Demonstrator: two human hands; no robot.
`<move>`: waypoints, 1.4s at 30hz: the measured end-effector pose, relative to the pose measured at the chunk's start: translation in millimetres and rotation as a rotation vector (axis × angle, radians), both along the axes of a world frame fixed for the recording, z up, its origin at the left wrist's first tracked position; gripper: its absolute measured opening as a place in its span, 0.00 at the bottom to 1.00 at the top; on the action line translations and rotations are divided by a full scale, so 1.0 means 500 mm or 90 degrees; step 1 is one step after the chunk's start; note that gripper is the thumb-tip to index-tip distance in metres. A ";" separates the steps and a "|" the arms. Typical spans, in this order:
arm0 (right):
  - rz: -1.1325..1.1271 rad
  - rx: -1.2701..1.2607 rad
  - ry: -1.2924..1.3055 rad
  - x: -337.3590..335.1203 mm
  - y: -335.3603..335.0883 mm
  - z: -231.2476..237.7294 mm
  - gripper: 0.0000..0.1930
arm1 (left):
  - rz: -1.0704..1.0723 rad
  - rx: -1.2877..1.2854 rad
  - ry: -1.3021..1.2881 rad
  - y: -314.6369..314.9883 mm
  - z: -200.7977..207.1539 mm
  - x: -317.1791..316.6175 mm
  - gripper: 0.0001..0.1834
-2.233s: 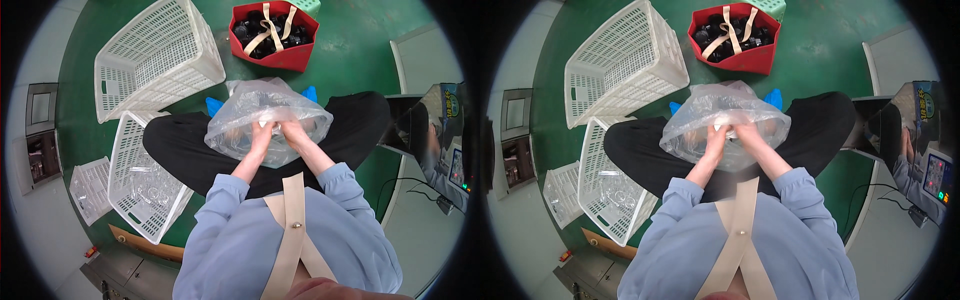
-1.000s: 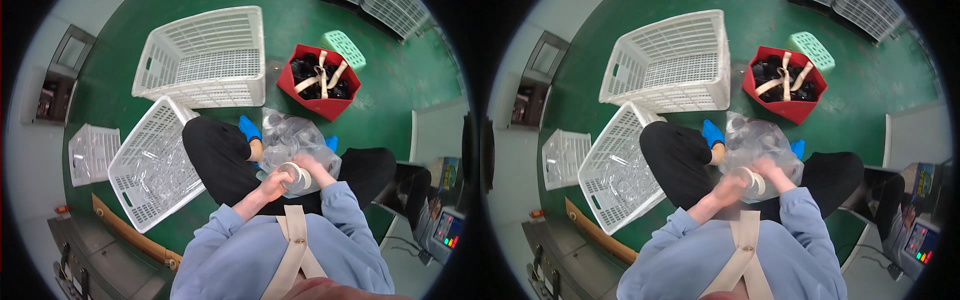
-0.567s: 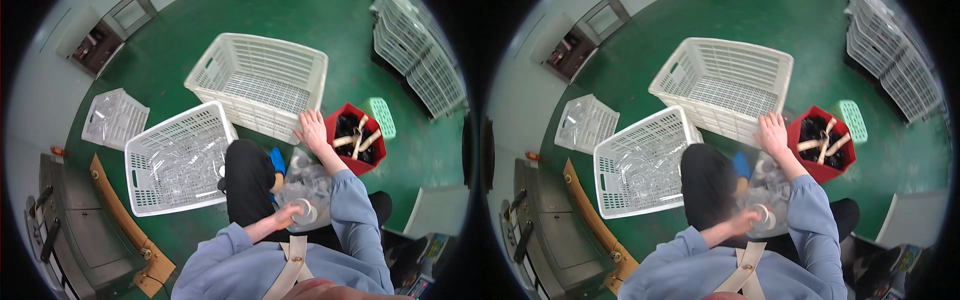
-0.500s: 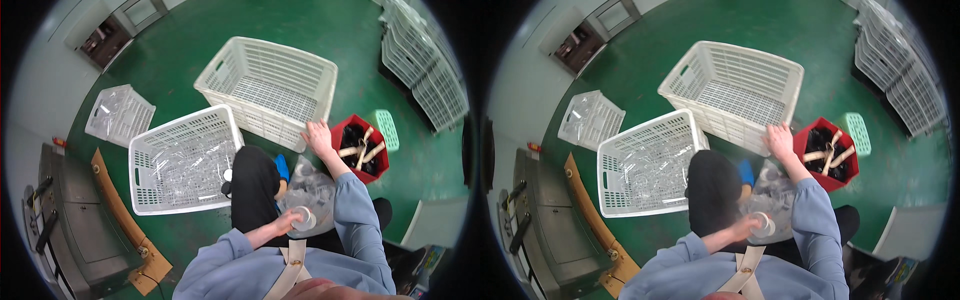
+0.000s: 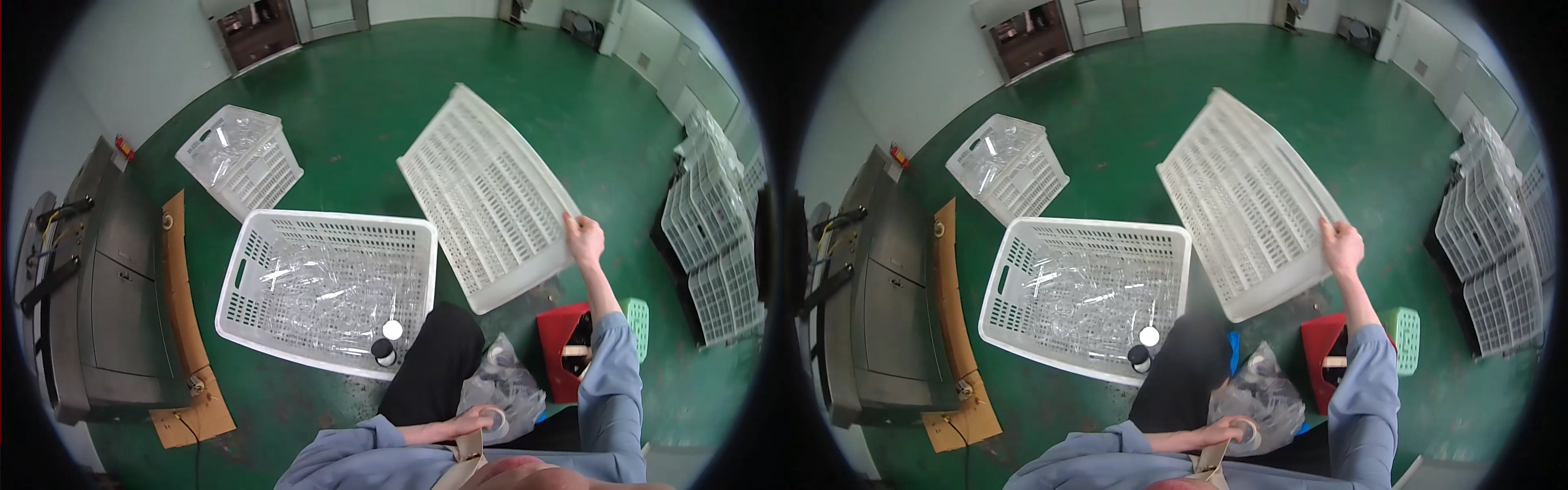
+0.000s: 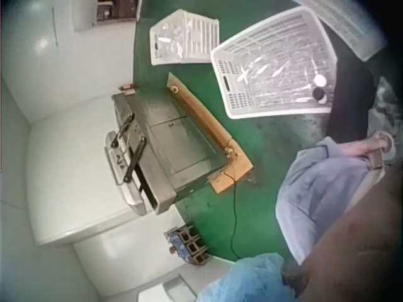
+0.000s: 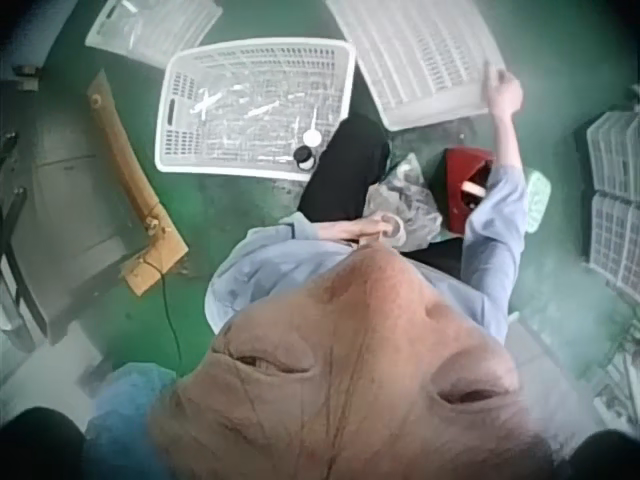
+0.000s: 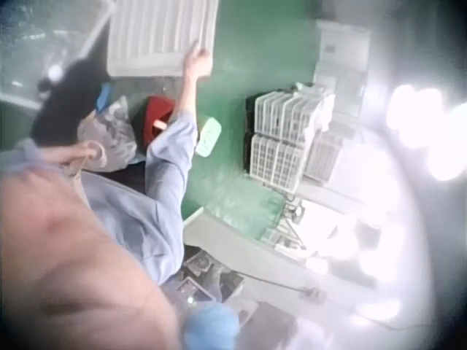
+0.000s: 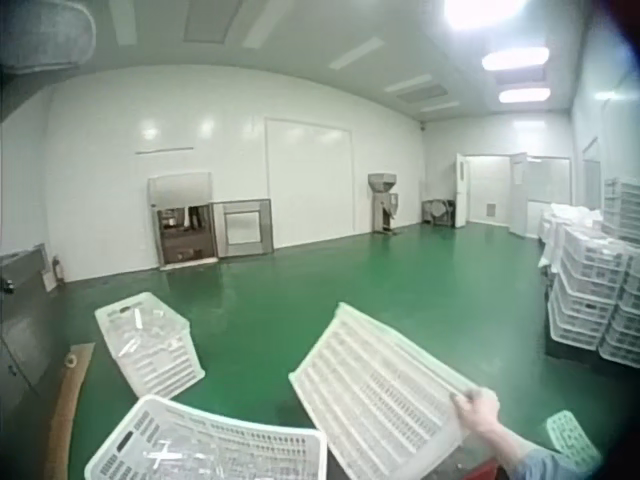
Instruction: Insert white liners into black plastic bottle caps in a factory setting.
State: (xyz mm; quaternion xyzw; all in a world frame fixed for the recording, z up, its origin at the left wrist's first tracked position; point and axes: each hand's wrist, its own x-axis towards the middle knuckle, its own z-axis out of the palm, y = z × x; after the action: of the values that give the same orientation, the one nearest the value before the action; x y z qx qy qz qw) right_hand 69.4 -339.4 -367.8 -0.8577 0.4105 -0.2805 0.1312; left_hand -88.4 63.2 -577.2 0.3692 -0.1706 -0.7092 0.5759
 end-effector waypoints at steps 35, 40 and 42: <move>0.069 0.972 -0.908 -0.309 0.021 -0.522 0.31 | -0.037 0.096 -0.069 -0.030 0.012 0.010 0.25; 0.096 1.054 -0.969 -0.241 0.130 -0.545 0.31 | -0.050 0.108 -0.073 -0.024 -0.022 0.004 0.26; 0.071 1.103 -0.943 -0.218 0.163 -0.543 0.30 | -0.040 0.122 -0.071 -0.013 -0.019 0.010 0.26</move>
State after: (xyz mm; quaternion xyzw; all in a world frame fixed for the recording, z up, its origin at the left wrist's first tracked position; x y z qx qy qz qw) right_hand -39.5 -257.7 -639.2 -0.1195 0.2493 -0.3338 0.9012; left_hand -83.5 56.5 -586.8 0.4559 -0.1450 -0.7182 0.5053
